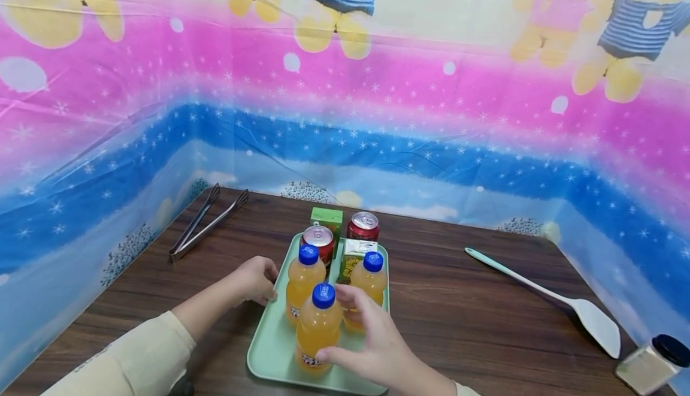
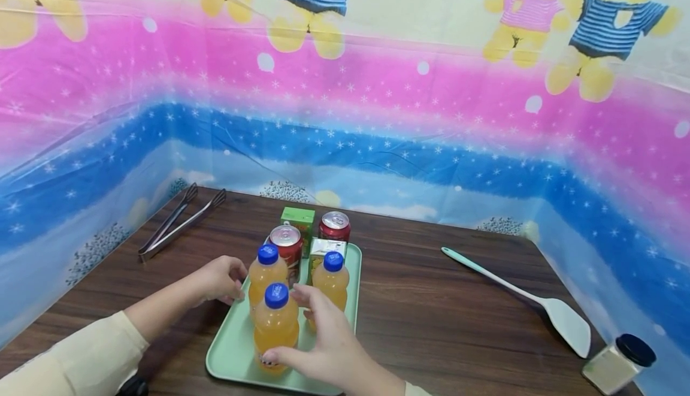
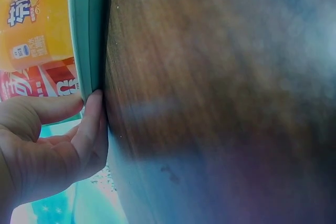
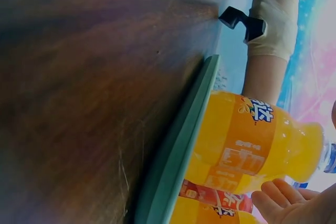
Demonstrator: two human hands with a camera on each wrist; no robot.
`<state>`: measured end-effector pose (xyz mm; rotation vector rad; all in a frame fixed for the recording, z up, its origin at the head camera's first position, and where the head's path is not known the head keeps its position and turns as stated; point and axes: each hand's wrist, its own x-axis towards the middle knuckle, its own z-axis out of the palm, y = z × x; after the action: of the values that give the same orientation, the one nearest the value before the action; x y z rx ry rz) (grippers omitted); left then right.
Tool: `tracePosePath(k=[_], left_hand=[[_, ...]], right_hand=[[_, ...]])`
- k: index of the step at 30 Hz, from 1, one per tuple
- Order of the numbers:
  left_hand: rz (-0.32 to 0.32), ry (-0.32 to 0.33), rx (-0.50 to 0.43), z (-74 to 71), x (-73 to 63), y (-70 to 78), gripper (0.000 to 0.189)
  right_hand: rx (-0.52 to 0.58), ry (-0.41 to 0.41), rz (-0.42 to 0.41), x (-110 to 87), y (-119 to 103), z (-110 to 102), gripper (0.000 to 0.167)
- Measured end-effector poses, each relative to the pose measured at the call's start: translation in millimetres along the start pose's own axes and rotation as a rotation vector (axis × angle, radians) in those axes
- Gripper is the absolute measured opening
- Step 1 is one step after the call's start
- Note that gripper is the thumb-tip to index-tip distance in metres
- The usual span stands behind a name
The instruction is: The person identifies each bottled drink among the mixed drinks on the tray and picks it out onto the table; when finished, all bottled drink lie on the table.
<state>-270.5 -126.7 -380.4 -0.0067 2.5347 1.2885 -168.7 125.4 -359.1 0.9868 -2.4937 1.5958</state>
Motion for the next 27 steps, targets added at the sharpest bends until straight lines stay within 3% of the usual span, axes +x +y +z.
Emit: tracePosePath(k=[12, 19, 27], left_hand=[[-0.011, 0.009, -0.003, 1.6, 0.1, 2.5, 0.032], [-0.015, 0.014, 0.004, 1.9, 0.5, 2.5, 0.033], [-0.014, 0.017, 0.01, 2.4, 1.9, 0.8, 0.032]], right_hand=[[0.063, -0.039, 0.033, 7.6, 3, 7, 0.056], [0.043, -0.019, 0.077, 10.5, 2, 10, 0.055], [0.042, 0.001, 0.074, 11.7, 5, 13, 0.053]])
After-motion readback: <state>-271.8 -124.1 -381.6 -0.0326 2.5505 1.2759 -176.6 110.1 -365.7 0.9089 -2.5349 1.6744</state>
